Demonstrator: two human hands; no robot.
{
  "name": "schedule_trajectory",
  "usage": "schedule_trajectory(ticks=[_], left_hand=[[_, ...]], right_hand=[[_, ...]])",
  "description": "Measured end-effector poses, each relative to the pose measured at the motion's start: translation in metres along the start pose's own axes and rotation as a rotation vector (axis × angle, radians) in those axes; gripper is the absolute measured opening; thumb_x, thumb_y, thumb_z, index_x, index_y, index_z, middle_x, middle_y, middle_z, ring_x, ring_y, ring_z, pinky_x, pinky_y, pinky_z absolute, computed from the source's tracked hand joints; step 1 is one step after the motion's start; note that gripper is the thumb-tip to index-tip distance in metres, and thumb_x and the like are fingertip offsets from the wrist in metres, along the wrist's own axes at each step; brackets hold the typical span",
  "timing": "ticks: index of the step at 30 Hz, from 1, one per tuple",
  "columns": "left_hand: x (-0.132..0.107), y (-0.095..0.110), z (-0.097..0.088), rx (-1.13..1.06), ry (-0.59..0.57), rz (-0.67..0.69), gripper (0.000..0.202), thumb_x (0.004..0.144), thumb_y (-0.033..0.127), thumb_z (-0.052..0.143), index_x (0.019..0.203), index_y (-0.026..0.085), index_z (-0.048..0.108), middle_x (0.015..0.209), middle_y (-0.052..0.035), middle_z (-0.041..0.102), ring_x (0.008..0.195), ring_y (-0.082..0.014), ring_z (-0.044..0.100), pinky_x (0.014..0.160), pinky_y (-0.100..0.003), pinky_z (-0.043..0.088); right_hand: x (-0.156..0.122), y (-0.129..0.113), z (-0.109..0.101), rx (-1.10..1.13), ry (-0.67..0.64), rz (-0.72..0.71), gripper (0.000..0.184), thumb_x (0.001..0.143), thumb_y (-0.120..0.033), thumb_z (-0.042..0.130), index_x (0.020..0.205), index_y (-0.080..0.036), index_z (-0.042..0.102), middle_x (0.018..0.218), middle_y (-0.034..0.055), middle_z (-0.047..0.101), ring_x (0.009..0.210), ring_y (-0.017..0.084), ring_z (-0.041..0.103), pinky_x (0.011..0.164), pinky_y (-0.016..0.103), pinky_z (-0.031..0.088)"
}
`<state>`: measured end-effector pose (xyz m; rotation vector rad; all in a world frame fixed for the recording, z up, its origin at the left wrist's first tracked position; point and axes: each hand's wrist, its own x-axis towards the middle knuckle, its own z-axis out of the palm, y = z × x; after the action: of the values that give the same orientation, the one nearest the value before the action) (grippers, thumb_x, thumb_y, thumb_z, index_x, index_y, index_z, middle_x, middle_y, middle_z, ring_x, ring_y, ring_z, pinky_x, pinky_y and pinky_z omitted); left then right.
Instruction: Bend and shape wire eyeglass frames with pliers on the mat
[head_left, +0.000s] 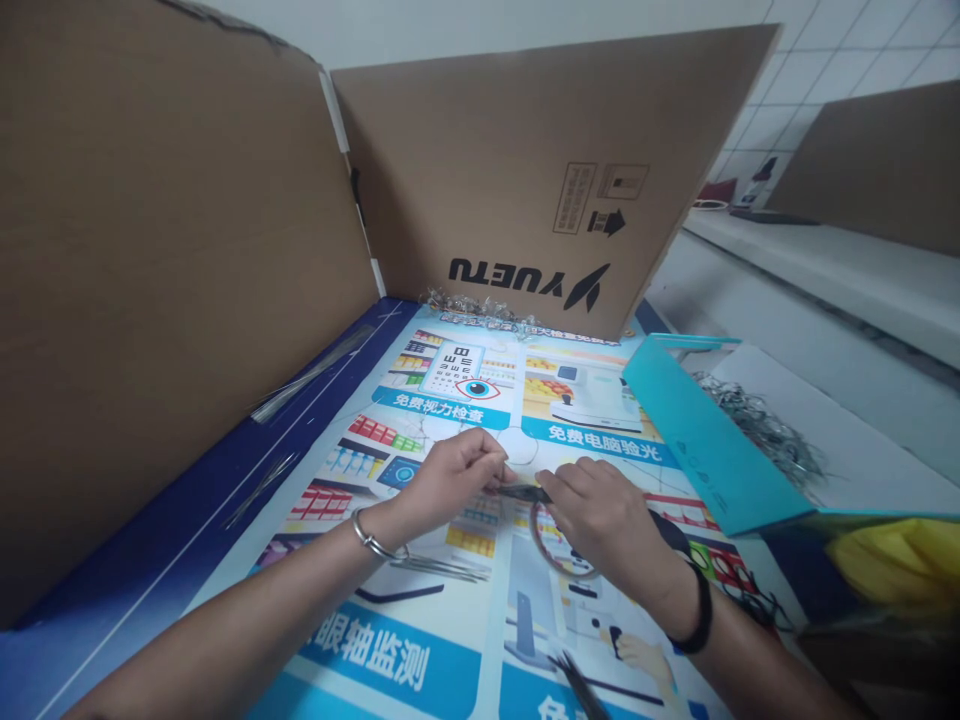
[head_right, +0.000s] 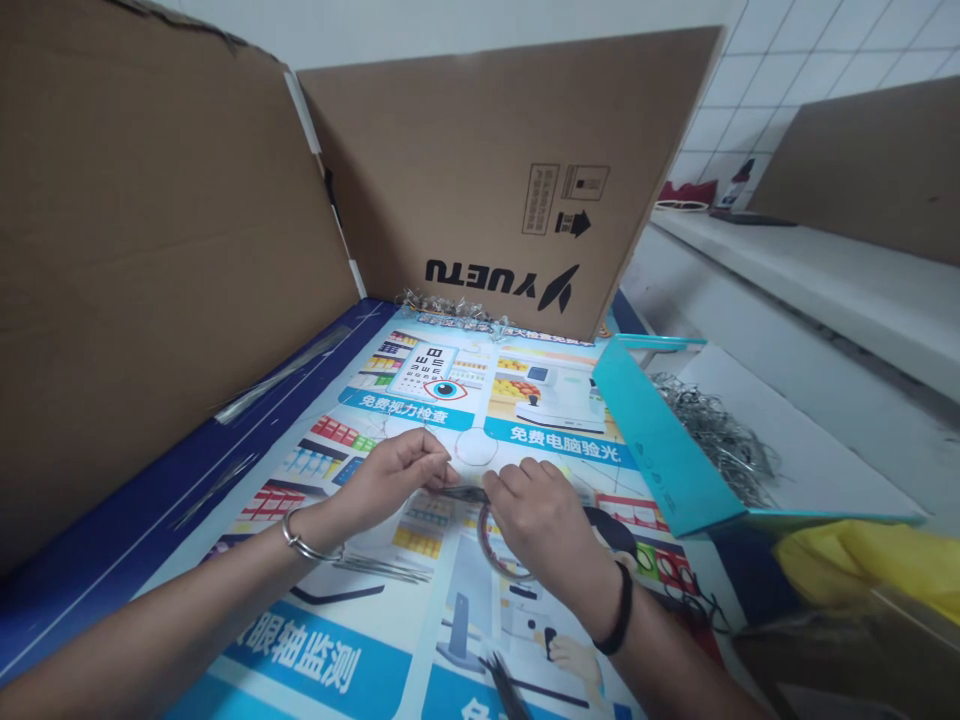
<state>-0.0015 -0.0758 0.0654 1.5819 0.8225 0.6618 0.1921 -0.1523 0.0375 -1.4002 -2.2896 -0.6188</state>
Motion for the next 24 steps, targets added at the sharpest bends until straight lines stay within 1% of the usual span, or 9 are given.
schedule_trajectory(ticks=[3, 6, 9, 12, 18, 24], left_hand=[[-0.0020, 0.0001, -0.0042, 0.172, -0.048, 0.121, 0.014, 0.085, 0.023, 0.048, 0.076, 0.017, 0.057, 0.079, -0.0032, 0.068, 0.072, -0.0120, 0.061, 0.067, -0.023, 0.046], [-0.0030, 0.0010, -0.0064, 0.260, -0.069, 0.172, 0.016, 0.086, 0.022, 0.046, 0.077, 0.018, 0.059, 0.081, -0.0027, 0.067, 0.074, -0.0119, 0.060, 0.069, -0.022, 0.046], [-0.0027, 0.0026, -0.0069, 0.283, -0.082, 0.183, 0.016, 0.086, 0.021, 0.046, 0.078, 0.017, 0.059, 0.081, -0.0027, 0.067, 0.075, -0.0122, 0.061, 0.070, -0.023, 0.046], [-0.0020, 0.0039, -0.0065, 0.265, -0.078, 0.181, 0.015, 0.086, 0.021, 0.046, 0.079, 0.016, 0.058, 0.079, -0.0029, 0.067, 0.074, -0.0124, 0.061, 0.069, -0.024, 0.047], [-0.0018, 0.0007, -0.0056, 0.228, -0.038, 0.174, 0.015, 0.086, 0.021, 0.045, 0.078, 0.016, 0.057, 0.080, -0.0027, 0.067, 0.074, -0.0117, 0.062, 0.070, -0.024, 0.049], [-0.0042, 0.0017, -0.0058, 0.240, -0.033, 0.178, 0.014, 0.086, 0.022, 0.046, 0.080, 0.017, 0.058, 0.082, -0.0033, 0.068, 0.075, -0.0125, 0.063, 0.071, -0.025, 0.049]], right_hand=[[0.0005, -0.0016, -0.0014, 0.097, -0.040, 0.055, 0.012, 0.079, -0.013, 0.053, 0.085, -0.017, 0.062, 0.069, 0.0021, 0.057, 0.068, 0.016, 0.048, 0.064, 0.030, 0.034], [0.0011, -0.0014, -0.0037, 0.177, -0.092, 0.106, 0.010, 0.076, -0.012, 0.056, 0.079, -0.019, 0.062, 0.068, 0.0006, 0.058, 0.068, 0.015, 0.050, 0.064, 0.028, 0.034], [0.0022, -0.0005, -0.0055, 0.225, -0.143, 0.140, 0.011, 0.074, -0.011, 0.058, 0.077, -0.020, 0.063, 0.069, 0.0001, 0.059, 0.069, 0.015, 0.051, 0.064, 0.027, 0.035], [0.0029, 0.0002, -0.0057, 0.265, -0.184, 0.164, 0.012, 0.074, -0.011, 0.058, 0.081, -0.020, 0.064, 0.072, 0.0012, 0.061, 0.072, 0.016, 0.053, 0.067, 0.027, 0.037], [0.0023, 0.0010, -0.0034, 0.344, -0.238, 0.209, 0.018, 0.078, -0.013, 0.056, 0.090, -0.021, 0.067, 0.075, 0.0021, 0.063, 0.075, 0.016, 0.056, 0.067, 0.026, 0.040], [0.0024, 0.0025, -0.0025, 0.397, -0.265, 0.227, 0.016, 0.079, -0.016, 0.057, 0.091, -0.021, 0.067, 0.075, 0.0017, 0.063, 0.075, 0.015, 0.057, 0.067, 0.025, 0.042]])
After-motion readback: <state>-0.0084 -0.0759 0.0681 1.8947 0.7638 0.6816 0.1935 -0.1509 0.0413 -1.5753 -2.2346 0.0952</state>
